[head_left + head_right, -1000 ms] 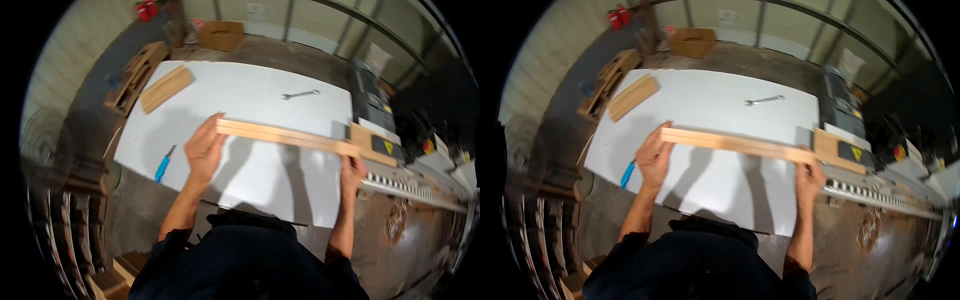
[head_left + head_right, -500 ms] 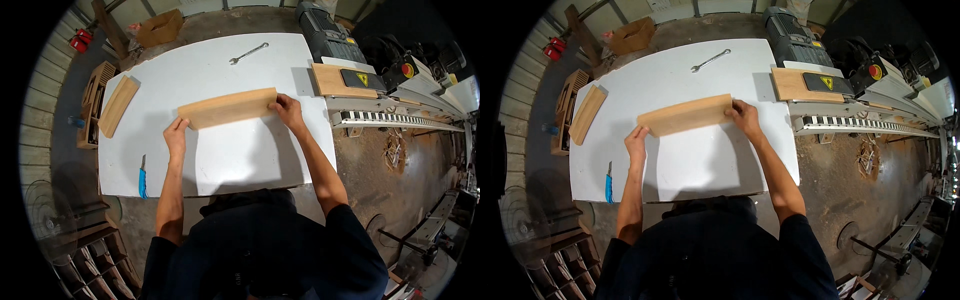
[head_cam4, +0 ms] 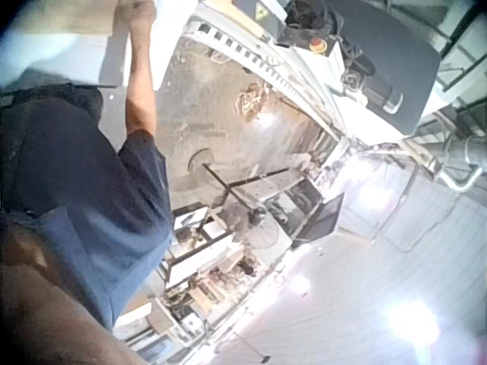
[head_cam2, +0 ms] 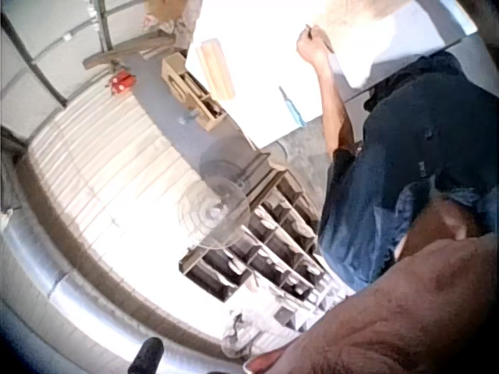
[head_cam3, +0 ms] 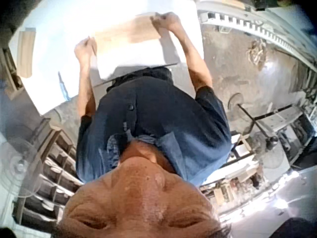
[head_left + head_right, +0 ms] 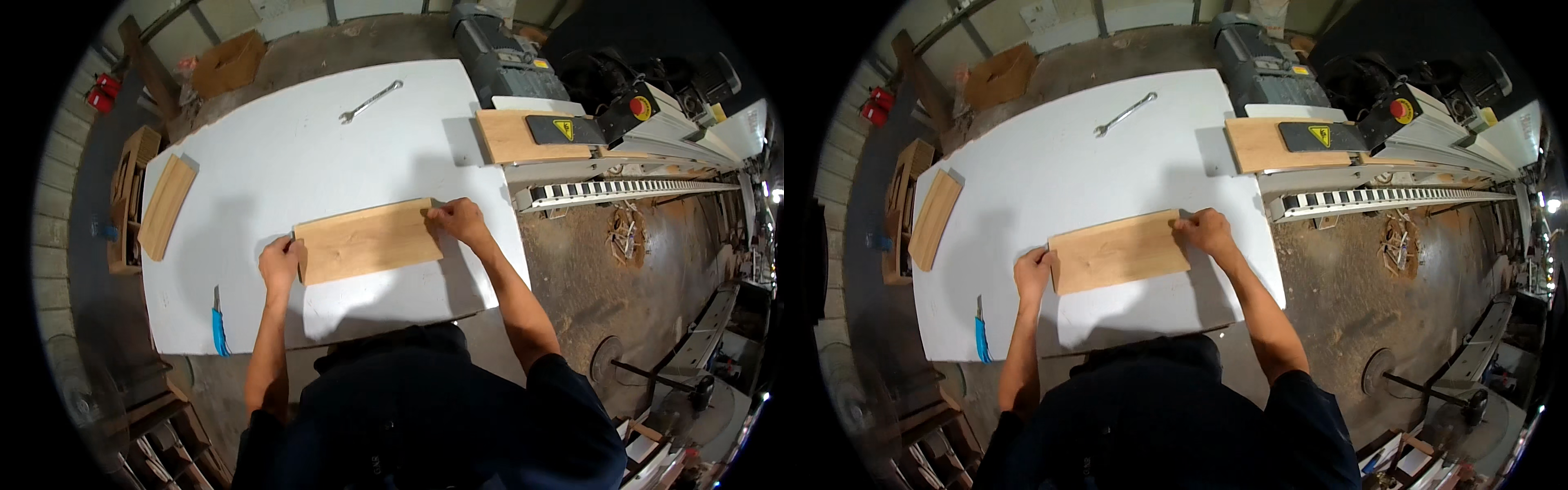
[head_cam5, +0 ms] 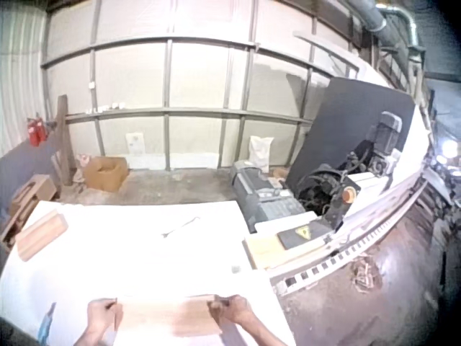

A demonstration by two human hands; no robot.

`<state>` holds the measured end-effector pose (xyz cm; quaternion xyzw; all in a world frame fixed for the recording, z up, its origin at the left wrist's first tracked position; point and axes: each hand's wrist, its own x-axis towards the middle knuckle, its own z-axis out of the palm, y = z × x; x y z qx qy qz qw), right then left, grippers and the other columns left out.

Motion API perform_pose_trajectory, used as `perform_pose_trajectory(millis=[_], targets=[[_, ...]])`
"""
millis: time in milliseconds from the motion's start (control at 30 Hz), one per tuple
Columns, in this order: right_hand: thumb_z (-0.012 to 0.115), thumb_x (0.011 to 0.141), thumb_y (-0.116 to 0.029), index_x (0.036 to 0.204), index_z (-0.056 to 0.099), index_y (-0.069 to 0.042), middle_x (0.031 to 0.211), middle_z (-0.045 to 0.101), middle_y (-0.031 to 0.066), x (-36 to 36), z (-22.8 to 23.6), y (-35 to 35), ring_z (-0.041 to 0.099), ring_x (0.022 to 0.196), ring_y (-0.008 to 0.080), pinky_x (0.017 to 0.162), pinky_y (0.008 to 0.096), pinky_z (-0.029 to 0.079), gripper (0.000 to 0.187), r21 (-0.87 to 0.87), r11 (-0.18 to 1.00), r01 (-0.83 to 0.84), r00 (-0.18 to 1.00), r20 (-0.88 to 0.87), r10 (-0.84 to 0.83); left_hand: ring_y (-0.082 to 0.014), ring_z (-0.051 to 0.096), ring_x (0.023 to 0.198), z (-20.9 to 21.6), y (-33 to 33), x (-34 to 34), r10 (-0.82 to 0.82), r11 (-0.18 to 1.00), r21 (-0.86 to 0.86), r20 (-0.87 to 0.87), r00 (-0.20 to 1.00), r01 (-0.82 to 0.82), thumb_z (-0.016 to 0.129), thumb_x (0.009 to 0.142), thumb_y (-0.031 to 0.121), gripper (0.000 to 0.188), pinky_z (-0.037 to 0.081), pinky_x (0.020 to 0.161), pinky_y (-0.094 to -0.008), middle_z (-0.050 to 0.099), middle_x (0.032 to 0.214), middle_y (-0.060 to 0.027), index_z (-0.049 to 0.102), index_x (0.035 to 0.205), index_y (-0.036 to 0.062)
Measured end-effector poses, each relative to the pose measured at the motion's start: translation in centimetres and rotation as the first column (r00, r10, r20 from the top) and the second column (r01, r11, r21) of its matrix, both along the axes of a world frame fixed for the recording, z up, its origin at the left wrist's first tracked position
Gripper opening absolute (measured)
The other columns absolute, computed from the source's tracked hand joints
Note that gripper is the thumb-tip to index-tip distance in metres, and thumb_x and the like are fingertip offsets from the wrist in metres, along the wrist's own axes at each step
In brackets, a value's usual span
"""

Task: The person uses a utility knife to trim edges on wooden boards at a workbench, then stacks the finished boards onto a large wooden structure.

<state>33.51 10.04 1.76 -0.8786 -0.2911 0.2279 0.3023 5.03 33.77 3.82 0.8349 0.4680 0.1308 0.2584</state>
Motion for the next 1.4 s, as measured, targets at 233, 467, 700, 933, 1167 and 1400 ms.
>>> perform_pose_trajectory(millis=[233, 467, 700, 933, 1167, 1400], targets=[[0.058, 0.094, -0.023, 0.076, 0.056, -0.004, 0.063, 0.052, 0.0024, 7.7, 0.7, -0.4, 0.049, 0.054, 0.0143, 0.056, 0.0272, 0.049, 0.026, 0.303, 0.093, 0.948, 0.286, -0.945, 0.158, -0.0156, 0.065, 0.076, 0.4, -2.7, 0.9, -0.062, 0.989, -0.11, 0.306, 0.95, 0.1, 0.065, 0.081, 0.011, 0.025, 0.051, 0.068, -0.027, 0.069, 0.088, -0.0124, 0.067, 0.103, -0.0021], [0.058, 0.091, -0.01, 0.079, 0.059, -0.003, 0.067, 0.058, 0.006, 2.5, 0.3, 1.0, 0.058, 0.061, 0.0177, 0.059, 0.0278, 0.048, 0.014, 0.363, 0.373, 0.854, 0.412, -0.909, -0.06, -0.0088, 0.056, 0.072, 1.9, -8.5, 7.2, 0.014, 0.714, -0.606, 0.514, 0.858, 0.351, 0.066, 0.087, 0.014, 0.033, 0.049, 0.069, -0.0234, 0.061, 0.082, -0.0013, 0.061, 0.115, -0.0027], [0.059, 0.088, -0.006, 0.092, 0.059, 0.002, 0.073, 0.063, 0.0103, -8.9, 2.3, 0.3, 0.057, 0.06, 0.0204, 0.07, 0.0364, 0.052, 0.009, 0.301, 0.649, 0.698, 0.291, -0.948, 0.127, -0.0099, 0.059, 0.09, -0.2, -9.3, 8.6, 0.373, 0.501, -0.746, 0.644, 0.668, 0.439, 0.062, 0.089, 0.008, 0.054, 0.048, 0.079, -0.0248, 0.063, 0.109, -0.0058, 0.04, 0.137, -0.0004], [0.059, 0.09, -0.013, 0.091, 0.062, 0.005, 0.076, 0.068, 0.0156, -7.4, 1.1, -3.4, 0.064, 0.062, 0.0217, 0.062, 0.0323, 0.054, 0.018, 0.278, 0.626, 0.728, 0.366, -0.931, -0.012, -0.0106, 0.057, 0.1, 0.9, -5.1, 0.1, 0.301, 0.618, -0.734, 0.551, 0.778, 0.281, 0.056, 0.09, 0.002, 0.05, 0.043, 0.089, -0.0248, 0.062, 0.115, -0.0055, 0.044, 0.138, 0.0024], [0.062, 0.091, -0.024, 0.089, 0.064, 0.004, 0.069, 0.065, 0.0092, -6.0, 3.2, -6.1, 0.06, 0.062, 0.0139, 0.058, 0.0271, 0.049, 0.029, 0.089, 0.99, 0.105, 0.728, -0.686, -0.015, -0.0182, 0.056, 0.1, -1.7, -2.0, -4.6, -0.05, 0.986, -0.127, 0.369, 0.928, 0.104, 0.056, 0.091, 0.012, 0.043, 0.043, 0.092, -0.0292, 0.057, 0.118, -0.0118, 0.049, 0.132, -0.0022], [0.063, 0.089, -0.038, 0.109, 0.056, -0.001, 0.093, 0.066, 0.0102, 3.5, 3.6, -3.4, 0.065, 0.077, 0.019, 0.066, 0.03, 0.051, 0.043, 0.406, 0.521, 0.751, 0.567, -0.801, -0.194, -0.0212, 0.057, 0.094, 0.1, -4.5, -3.7, 0.001, 0.992, -0.118, 0.398, 0.917, 0.05, 0.062, 0.087, 0.01, 0.037, 0.048, 0.08, -0.0292, 0.054, 0.114, -0.0147, 0.056, 0.121, -0.0034]])
